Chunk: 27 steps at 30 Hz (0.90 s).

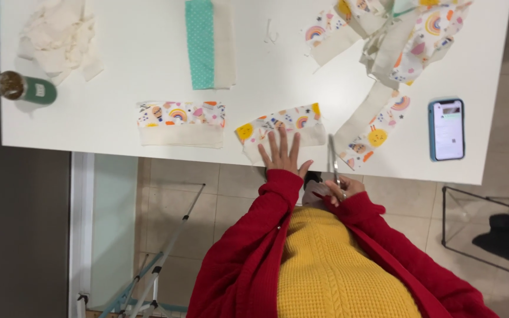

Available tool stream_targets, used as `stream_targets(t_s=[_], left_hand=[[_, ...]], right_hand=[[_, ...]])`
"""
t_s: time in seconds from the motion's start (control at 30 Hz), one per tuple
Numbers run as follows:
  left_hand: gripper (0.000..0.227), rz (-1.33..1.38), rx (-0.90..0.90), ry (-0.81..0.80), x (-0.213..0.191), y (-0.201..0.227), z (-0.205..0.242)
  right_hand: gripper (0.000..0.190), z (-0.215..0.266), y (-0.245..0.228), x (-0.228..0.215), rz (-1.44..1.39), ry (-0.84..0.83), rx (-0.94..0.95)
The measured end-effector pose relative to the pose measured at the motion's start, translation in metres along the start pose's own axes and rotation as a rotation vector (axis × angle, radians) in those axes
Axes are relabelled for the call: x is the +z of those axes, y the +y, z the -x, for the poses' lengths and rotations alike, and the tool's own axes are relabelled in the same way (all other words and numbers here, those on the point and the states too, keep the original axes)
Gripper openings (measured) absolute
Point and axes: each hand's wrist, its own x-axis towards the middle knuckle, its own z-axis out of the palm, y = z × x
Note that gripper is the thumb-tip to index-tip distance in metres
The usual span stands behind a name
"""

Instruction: Cutting strips of patterned fabric using scissors.

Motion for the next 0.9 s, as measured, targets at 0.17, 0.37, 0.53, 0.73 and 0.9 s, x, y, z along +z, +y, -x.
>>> stream_targets(t_s=[0.17, 0.37, 0.53, 0.73, 0.9], left_hand=[[0.092, -0.008, 0.086, -0.088, 0.001, 0.002, -0.031], [0.055, 0.416, -0.223, 0.159, -0.007, -0.065, -0.026], [0.037, 0.348, -0.177, 0.368, -0.039, -0.093, 0.009], [0.017, 0.358, -0.136, 0.431, -0.023, -0.092, 0.002], [0.019, 0.397, -0.113, 0.444, -0.013, -0.093, 0.005]], right_hand=[[0.029, 0.01, -0.017, 0.001, 0.063, 0.03, -0.075], [0.031, 0.004, -0.034, 0.034, 0.256, -0.163, 0.056], [0.04, -0.018, -0.031, 0.071, 0.278, -0.401, 0.012], [0.043, -0.033, -0.04, 0.11, 0.26, -0.406, -0.044], [0.043, -0.041, -0.039, 0.13, 0.218, -0.377, -0.027]])
